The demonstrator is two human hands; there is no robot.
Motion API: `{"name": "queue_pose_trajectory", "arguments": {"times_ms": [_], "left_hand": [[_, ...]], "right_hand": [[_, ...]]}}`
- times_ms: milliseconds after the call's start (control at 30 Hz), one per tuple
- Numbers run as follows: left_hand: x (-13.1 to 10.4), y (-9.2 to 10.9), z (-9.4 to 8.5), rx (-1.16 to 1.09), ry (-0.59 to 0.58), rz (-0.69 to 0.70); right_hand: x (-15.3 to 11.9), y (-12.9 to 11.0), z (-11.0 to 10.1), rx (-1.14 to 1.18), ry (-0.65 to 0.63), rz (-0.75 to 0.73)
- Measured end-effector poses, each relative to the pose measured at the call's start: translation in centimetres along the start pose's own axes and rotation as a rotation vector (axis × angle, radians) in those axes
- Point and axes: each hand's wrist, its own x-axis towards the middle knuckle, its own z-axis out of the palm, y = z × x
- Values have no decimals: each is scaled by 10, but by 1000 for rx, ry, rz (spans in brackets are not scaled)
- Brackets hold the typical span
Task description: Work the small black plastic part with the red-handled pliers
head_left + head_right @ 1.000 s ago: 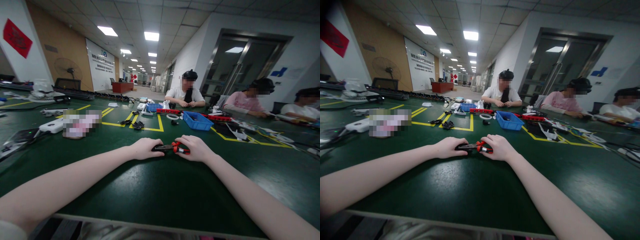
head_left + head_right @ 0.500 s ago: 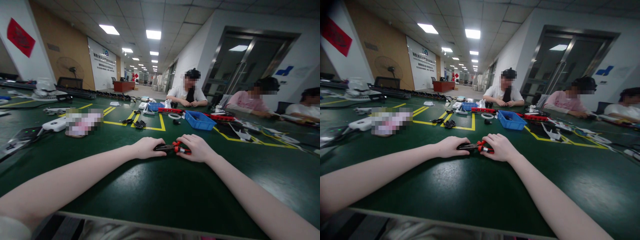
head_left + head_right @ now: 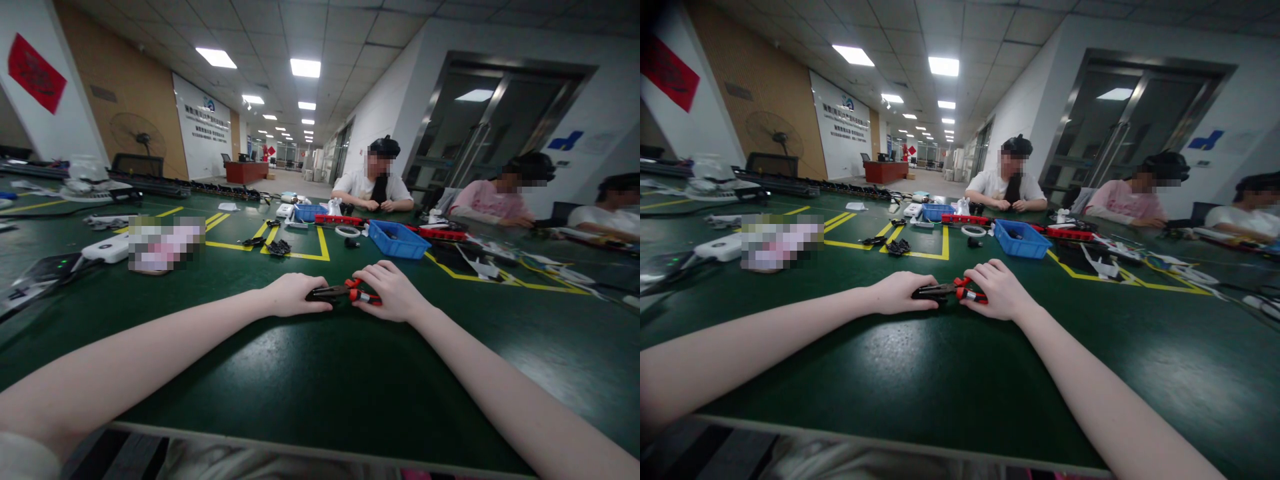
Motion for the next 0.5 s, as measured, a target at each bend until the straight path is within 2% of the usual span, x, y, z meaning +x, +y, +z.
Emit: {"name": "queue_pose_trajectory", "arguments": {"times_ms": [500], "left_hand": [[1,-2,3,17,7,7]], "right_hand": [[-1,2,-3,-4,-40,-24]]}}
